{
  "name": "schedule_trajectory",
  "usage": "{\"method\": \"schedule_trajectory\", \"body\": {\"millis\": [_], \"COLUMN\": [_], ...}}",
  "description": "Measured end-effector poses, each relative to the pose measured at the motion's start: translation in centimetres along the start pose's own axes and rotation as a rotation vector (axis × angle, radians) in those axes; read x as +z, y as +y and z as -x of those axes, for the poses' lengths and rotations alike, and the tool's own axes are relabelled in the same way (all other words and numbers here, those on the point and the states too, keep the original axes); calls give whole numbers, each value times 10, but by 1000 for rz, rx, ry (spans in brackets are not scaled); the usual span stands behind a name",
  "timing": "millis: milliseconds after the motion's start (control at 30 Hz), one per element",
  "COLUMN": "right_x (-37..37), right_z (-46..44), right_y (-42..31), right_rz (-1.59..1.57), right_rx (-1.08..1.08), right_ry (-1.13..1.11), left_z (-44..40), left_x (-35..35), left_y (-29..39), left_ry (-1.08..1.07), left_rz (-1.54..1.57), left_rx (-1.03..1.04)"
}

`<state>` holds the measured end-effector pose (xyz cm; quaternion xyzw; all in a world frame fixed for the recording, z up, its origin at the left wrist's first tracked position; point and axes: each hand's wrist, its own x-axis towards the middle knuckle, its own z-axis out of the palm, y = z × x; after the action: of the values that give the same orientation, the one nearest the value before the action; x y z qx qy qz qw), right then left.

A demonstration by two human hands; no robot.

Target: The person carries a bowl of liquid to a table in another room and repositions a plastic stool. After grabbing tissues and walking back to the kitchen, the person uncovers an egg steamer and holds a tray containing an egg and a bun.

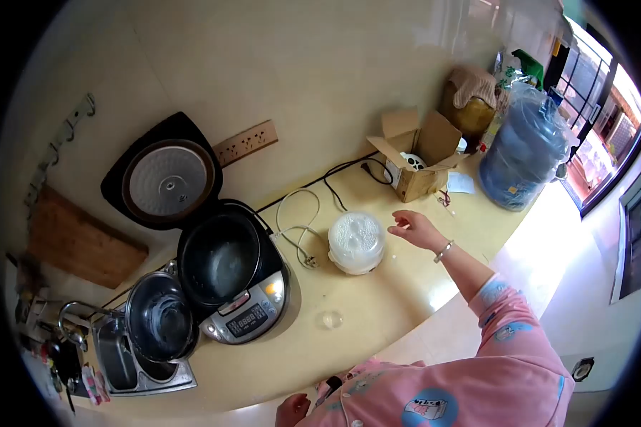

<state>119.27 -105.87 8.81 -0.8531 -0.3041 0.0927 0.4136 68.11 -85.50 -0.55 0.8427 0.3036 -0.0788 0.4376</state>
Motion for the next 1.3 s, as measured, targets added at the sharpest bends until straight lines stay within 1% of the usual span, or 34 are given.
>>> {"method": "schedule_trajectory", "body": {"millis": [33, 67, 100, 133, 167, 200, 233, 267, 300, 367, 400, 467, 500, 533, 567, 600, 633, 667, 733, 767, 833, 900, 967, 1100, 1167, 1200, 1267, 1300], "right_x": [1, 1, 2, 5, 10, 13, 13, 13, 12, 14, 15, 16, 16, 16, 14, 12, 17, 18, 20, 22, 25, 27, 30, 23, 22, 15, -6, -20], "right_z": [7, 17, 25, 30, 36, 40, 47, 49, 48, 50, 51, 47, 42, 38, 31, 24, 13, 6, -11, -20, -29, -39, -44, -44, -41, -37, -21, -10], "right_y": [3, 5, 8, 17, 29, 35, 24, 23, 23, 23, 22, 21, 20, 19, 15, 13, 22, 19, 13, 12, 15, 16, 16, -1, -2, -6, -16, -17], "right_rz": [-7, -59, -108, -112, 180, 473, 681, 678, 614, 483, 482, 490, 402, 409, 204, -5, 45, 39, 79, 42, 18, -2, -24, -31, -89, -88, -129, -149], "right_rx": [3, 90, 172, 169, 87, 3, 62, 70, 74, 87, 99, -33, -41, -52, -52, -49, -130, -140, -108, -129, -120, -110, -129, -121, -90, -88, -198, -192], "right_ry": [-15, -17, -13, -21, 19, 66, 52, 59, 51, 43, 65, 179, 159, 151, 84, 18, 8, 4, -80, -83, -127, -168, -246, -310, -210, -215, -131, -135], "left_z": [-3, -1, -1, -5, -11, -19, -26, -37, -49, -74, -89, -124, -146, -163, -181, -199, -213, -223, -246, -253, -266, -273, -275, -267, -258, -251, -231, -219], "left_x": [0, -2, -3, -6, -11, -18, -23, -21, -18, -19, -19, -14, -8, -3, -1, -1, -1, 0, 3, 5, 7, 4, 3, 2, 3, 2, -2, 3], "left_y": [7, 18, 32, 55, 79, 108, 134, 147, 158, 189, 202, 218, 223, 226, 232, 237, 241, 246, 255, 261, 266, 275, 277, 284, 289, 295, 311, 321], "left_ry": [45, 86, 87, 36, -14, -78, -146, -128, -110, -125, -121, -110, -40, 33, 47, 77, 105, 116, 181, 174, 152, 129, 70, 118, 275, 273, 354, 352], "left_rz": [-4, -7, -8, 145, 295, 268, 237, 219, 200, 207, 223, 251, 165, 80, 89, 30, -32, -35, -238, -241, -224, -204, -110, -151, -149, -146, -222, -218], "left_rx": [117, 226, 209, 169, 134, 101, 70, 177, 288, 338, 372, 416, 482, 537, 534, 451, 365, 360, 263, 213, 181, 155, 169, 200, 237, 232, 379, 376]}}
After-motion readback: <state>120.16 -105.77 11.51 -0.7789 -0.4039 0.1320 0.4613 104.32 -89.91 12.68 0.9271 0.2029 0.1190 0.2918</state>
